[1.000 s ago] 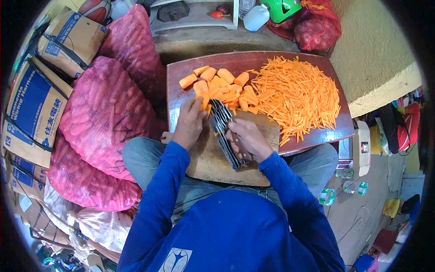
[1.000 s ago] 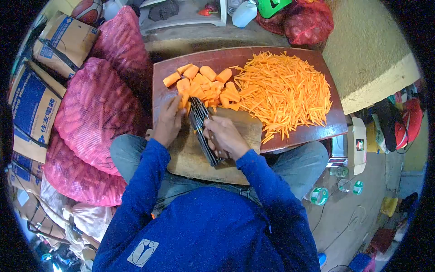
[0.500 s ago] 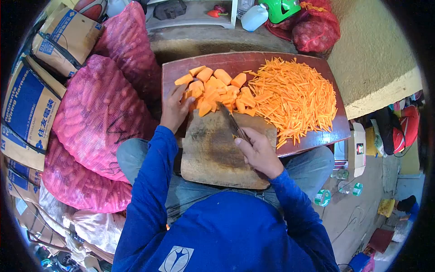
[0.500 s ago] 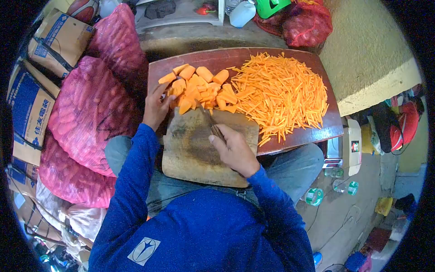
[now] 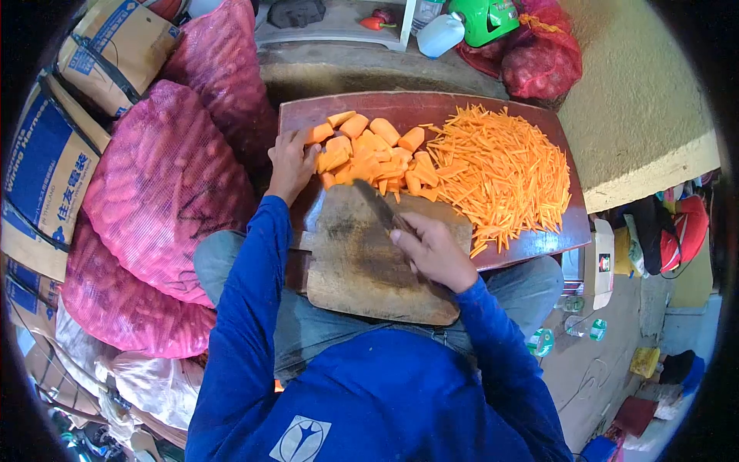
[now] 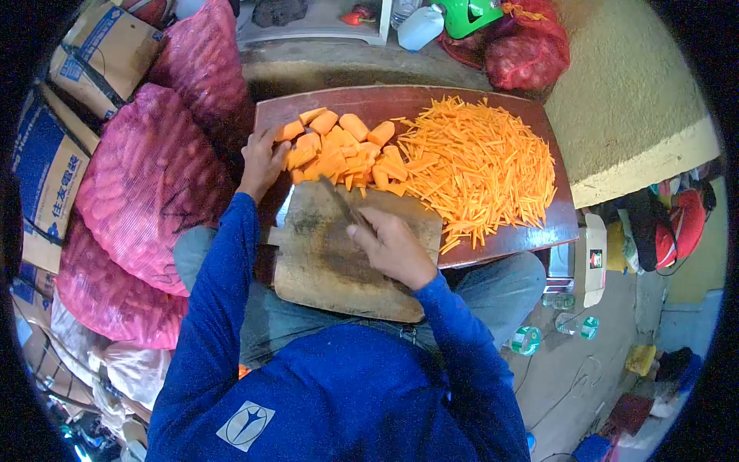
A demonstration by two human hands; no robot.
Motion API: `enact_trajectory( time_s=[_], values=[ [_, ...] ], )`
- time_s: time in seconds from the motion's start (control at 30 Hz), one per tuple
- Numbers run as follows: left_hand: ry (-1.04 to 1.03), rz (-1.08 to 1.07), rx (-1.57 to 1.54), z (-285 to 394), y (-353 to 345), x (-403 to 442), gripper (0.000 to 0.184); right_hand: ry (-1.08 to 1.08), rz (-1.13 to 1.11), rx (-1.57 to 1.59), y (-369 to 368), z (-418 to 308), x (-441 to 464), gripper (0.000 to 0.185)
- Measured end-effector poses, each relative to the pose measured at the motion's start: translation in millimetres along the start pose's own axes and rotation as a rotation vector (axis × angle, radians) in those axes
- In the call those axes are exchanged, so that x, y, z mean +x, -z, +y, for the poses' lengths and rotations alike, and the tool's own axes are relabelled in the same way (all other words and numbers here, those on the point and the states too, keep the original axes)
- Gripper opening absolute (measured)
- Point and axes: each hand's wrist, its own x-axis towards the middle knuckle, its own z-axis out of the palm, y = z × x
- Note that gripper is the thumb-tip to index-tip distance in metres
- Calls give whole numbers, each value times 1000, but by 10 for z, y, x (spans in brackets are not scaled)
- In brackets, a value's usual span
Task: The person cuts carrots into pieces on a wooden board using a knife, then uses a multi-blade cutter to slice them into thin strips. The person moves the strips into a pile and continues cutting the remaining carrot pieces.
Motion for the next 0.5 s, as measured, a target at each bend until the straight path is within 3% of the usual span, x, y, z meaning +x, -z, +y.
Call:
enact_trajectory(
  time_s=[0.2, 0.27, 0.3, 0.4, 0.5],
  values=[
    [-16, 24, 52, -7, -37, 11, 42, -13, 30, 20, -41, -137, -18, 29],
    [-25, 47, 31, -6, -37, 16, 41, -163, 23, 70, -54, -270, -196, 33],
    [-9, 47, -3, -10, -33, 19, 40, 91, 76, -80, -100, -18, -247, 36],
    [-25, 180, 12, -8, -25, 41, 36, 104, 55, -77, -118, -108, -456, 37],
    [44, 156, -142, 70, 130, 70, 34, 117, 35, -135, -68, -139, -563, 41]
  ],
)
